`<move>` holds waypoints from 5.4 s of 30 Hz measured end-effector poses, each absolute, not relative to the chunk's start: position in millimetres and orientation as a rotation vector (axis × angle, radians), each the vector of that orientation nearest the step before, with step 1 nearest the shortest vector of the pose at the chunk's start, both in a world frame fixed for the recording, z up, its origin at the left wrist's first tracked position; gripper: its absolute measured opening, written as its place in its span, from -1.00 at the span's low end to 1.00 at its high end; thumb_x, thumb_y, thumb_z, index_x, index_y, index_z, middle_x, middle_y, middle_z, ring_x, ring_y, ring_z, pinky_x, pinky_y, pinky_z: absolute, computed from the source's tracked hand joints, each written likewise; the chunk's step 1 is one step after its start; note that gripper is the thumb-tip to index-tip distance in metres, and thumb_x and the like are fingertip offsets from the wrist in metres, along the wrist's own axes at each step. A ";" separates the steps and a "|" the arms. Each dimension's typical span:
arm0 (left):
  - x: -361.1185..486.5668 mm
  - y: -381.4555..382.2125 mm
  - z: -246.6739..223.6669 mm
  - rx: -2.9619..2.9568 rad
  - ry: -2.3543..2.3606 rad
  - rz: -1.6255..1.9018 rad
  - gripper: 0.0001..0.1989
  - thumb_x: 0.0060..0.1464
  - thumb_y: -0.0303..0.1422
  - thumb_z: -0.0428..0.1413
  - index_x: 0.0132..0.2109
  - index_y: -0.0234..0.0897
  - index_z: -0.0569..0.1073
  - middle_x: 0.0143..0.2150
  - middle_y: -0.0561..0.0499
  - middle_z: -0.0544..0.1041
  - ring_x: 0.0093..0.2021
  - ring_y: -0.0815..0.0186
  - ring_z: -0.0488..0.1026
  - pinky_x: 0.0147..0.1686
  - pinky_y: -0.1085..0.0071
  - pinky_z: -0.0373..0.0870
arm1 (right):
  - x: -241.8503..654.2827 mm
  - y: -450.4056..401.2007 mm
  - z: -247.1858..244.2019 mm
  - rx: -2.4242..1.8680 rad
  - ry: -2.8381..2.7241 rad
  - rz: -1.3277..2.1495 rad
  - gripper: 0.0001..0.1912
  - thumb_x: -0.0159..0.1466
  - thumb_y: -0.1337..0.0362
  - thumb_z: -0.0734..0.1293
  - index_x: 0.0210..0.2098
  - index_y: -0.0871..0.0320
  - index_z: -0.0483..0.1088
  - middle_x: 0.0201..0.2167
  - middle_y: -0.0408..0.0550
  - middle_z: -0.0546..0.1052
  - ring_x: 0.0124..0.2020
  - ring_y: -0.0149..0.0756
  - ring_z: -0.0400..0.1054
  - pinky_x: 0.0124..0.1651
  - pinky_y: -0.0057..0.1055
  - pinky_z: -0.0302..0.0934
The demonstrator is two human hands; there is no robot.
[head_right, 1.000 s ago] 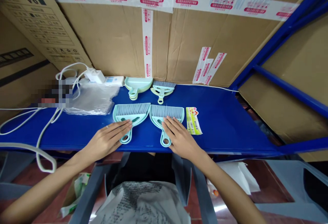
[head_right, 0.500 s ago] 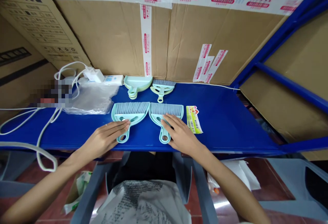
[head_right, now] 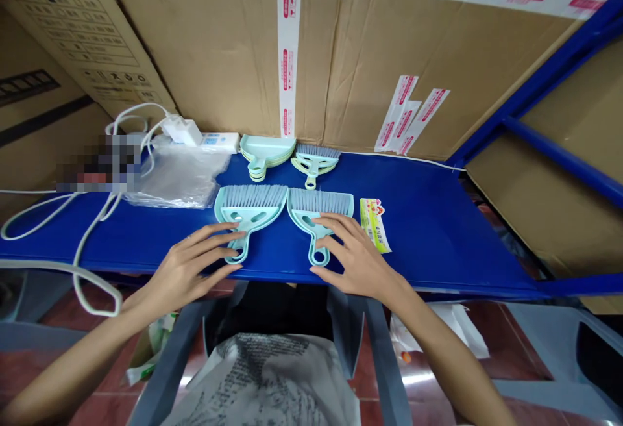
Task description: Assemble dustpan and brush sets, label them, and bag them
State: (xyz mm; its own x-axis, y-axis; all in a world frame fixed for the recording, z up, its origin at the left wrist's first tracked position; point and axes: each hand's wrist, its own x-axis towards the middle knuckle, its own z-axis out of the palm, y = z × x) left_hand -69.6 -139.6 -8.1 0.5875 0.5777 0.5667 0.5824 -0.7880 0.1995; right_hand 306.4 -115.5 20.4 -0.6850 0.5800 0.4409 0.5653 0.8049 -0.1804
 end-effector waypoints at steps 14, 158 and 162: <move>-67.8 -131.7 2.7 -2.798 -1.008 -0.982 -0.96 0.39 -0.42 0.26 -0.11 -0.27 0.63 0.24 -0.16 0.64 0.37 -0.08 0.47 0.26 -0.06 0.53 | 298.9 -123.0 12.9 -0.818 -2.412 -0.048 -0.86 0.46 0.26 0.46 -0.24 0.13 0.50 0.07 0.18 0.56 0.11 0.05 0.45 0.08 0.03 0.47; -57.6 52.9 32.0 -2.227 -1.007 -1.058 -0.69 0.40 -0.29 0.08 -0.35 -0.25 0.53 -0.37 -0.02 0.59 -0.49 0.30 0.43 -0.44 0.30 0.17 | 429.6 36.1 40.6 -1.704 -2.200 0.827 -0.34 0.00 -0.42 0.57 -0.35 0.07 0.65 -0.35 0.01 0.73 -0.26 -0.05 0.62 -0.14 -0.20 0.42; -59.2 53.5 32.8 -2.214 -0.988 -1.059 -0.69 0.41 -0.30 0.08 -0.33 -0.26 0.54 -0.36 -0.03 0.60 -0.48 0.30 0.45 -0.45 0.31 0.18 | 433.9 26.8 50.9 -1.626 -2.123 0.723 -0.33 0.01 -0.44 0.56 -0.35 0.06 0.69 -0.25 0.06 0.75 -0.19 0.01 0.62 -0.09 -0.14 0.45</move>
